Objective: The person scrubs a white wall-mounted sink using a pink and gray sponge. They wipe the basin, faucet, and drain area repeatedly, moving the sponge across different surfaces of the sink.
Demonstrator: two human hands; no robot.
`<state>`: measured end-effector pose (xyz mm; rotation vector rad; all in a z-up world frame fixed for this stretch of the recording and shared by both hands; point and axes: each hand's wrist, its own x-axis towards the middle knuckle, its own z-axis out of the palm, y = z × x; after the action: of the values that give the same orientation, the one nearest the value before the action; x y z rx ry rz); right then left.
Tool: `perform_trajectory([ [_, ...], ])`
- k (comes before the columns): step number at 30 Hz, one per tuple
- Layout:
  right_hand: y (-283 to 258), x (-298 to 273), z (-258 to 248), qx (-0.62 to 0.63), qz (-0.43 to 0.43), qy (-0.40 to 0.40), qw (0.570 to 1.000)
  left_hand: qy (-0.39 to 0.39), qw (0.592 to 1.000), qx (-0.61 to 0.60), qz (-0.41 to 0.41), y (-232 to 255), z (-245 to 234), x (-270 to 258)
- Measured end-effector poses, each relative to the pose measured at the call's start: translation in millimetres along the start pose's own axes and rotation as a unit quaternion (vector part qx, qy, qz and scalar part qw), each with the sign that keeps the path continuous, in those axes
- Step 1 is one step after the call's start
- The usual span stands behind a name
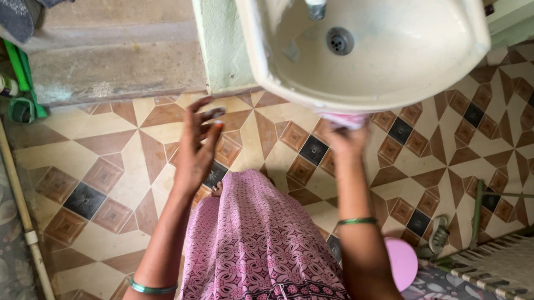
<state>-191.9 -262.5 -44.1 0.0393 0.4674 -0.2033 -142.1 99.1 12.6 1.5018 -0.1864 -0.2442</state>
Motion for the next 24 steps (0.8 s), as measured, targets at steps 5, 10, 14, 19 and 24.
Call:
perform_trajectory([
  [5, 59.0, 13.0, -16.5, -0.188, -0.13, 0.134, 0.964, 0.079, 0.991, -0.04, -0.101, -25.8, 1.2, -7.4],
  [10, 136.1, 38.5, -25.7, -0.038, 0.052, 0.113, 0.991, -0.034, 0.998, -0.004, -0.043, -23.4, 27.7, -8.8],
  [14, 41.4, 42.7, -38.8, -0.119, -0.082, 0.164, 0.976, -0.008, 0.997, 0.052, -0.059, -33.2, 8.7, -16.1],
  [19, -31.4, 51.7, -29.2, -0.001, -0.155, 0.228, 0.961, -0.015, 0.986, 0.133, -0.104, -69.5, 24.4, -22.9],
  [24, 40.1, 57.3, -59.1, -0.082, 0.058, 0.103, 0.99, -0.067, 0.995, 0.039, -0.058, -79.8, 94.8, 1.2],
])
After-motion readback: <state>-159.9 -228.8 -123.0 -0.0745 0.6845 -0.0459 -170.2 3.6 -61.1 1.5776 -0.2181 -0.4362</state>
